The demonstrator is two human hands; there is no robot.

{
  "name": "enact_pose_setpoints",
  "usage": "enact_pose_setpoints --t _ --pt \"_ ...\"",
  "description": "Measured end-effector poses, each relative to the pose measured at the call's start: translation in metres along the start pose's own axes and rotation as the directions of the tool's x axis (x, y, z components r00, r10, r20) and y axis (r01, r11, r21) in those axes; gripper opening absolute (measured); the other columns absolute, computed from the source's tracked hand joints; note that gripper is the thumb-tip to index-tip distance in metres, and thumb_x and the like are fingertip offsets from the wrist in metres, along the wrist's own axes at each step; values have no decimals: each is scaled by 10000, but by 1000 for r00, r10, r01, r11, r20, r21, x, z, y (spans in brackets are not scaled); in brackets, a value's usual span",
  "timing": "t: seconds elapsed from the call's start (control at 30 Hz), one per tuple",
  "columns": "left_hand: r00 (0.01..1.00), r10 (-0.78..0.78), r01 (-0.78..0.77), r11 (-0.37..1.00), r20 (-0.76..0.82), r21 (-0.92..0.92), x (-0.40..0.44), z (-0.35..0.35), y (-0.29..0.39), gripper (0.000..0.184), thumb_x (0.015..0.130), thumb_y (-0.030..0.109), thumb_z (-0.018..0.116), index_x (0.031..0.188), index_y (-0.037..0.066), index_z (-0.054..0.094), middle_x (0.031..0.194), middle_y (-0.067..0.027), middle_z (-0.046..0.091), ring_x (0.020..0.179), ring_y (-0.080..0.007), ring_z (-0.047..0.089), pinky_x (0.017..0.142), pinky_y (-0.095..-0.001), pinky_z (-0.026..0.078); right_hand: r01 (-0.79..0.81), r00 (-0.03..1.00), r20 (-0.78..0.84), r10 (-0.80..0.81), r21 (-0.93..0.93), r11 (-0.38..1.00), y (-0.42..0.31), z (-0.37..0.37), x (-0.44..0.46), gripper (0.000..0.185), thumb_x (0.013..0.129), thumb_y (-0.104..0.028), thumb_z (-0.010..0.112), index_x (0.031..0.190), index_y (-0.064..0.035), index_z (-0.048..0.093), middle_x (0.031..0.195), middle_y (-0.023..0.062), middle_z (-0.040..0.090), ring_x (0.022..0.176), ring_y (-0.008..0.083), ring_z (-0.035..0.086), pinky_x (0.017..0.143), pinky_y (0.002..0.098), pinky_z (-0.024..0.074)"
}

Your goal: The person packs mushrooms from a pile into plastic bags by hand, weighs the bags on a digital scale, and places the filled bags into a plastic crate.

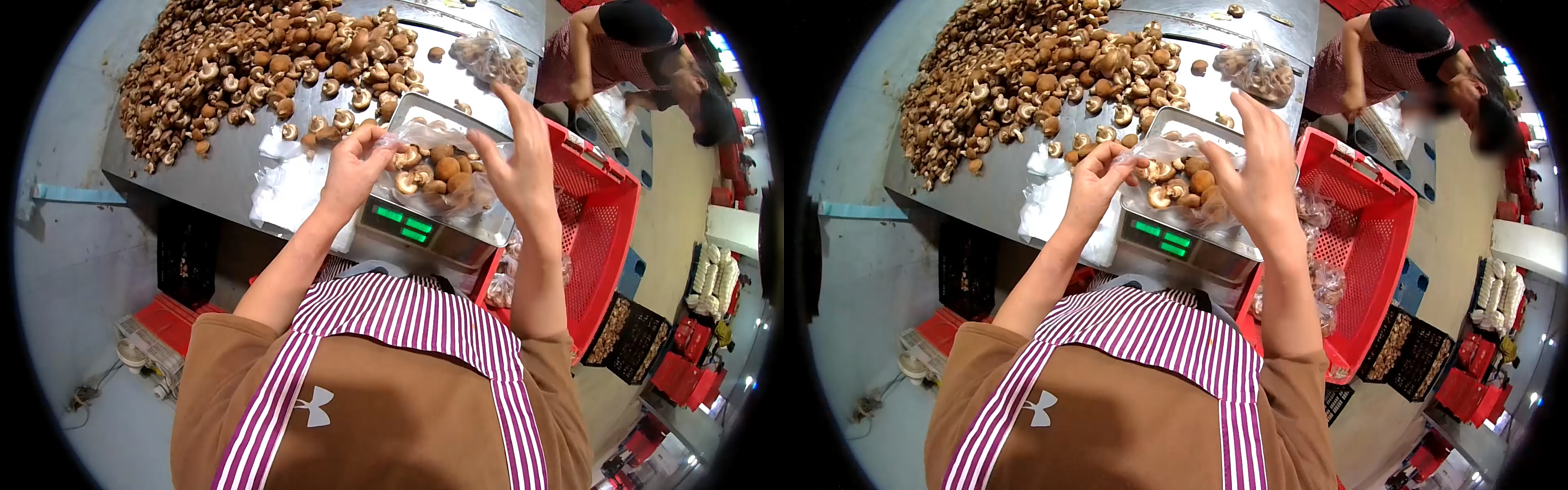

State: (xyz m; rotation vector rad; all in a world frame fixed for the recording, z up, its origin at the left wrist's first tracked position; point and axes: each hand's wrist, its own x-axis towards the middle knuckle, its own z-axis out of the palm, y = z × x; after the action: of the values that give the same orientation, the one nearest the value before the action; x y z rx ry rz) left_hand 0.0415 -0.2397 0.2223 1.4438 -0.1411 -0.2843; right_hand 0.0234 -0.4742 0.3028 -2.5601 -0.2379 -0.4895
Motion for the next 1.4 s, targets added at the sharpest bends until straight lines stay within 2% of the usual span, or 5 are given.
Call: enact_pose_setpoints --t 0.27,0.6,0.87,1.03,1.4 --pt "1000 18 -21 989 25 149 -2 -5 -3 99 946 109 623 978 15 625 945 -62 713 815 -88 632 735 -251 522 -725 643 310 700 -50 687 99 -4 -121 621 846 -301 736 1333 28 534 1107 193 681 1045 308 650 926 382 500" --pt "964 75 -117 981 256 153 -11 41 29 134 960 99 606 941 -9 683 864 -43 696 800 -92 640 728 -243 520 -377 903 -201 379 51 925 43 14 -67 617 826 -275 738 1315 27 514 1213 208 590 1141 365 553 991 447 432" --pt "993 79 -68 991 91 -118 -13 26 22 133 972 92 589 1013 -7 668 1041 -101 724 726 -67 602 666 -223 507 -688 635 248 732 -250 682 90 10 -119 322 875 -264 606 1065 -11 663 954 231 682 978 433 637 877 507 488" --pt "997 42 -33 988 61 -149 3 43 44 160 989 136 543 968 4 631 969 -111 712 735 -102 600 721 -270 505 -499 795 310 521 824 270 71 -24 -94 216 995 -176 554 902 -14 660 840 49 693 788 126 631 746 287 505" --pt "898 -91 153 982 431 -111 -4 68 34 278 1023 228 521 1107 -13 633 1054 -86 681 737 -91 605 664 -237 513 -377 891 274 362 891 253 6 -1 -78 253 1014 -92 504 1207 4 635 1298 119 633 869 87 618 748 227 499"
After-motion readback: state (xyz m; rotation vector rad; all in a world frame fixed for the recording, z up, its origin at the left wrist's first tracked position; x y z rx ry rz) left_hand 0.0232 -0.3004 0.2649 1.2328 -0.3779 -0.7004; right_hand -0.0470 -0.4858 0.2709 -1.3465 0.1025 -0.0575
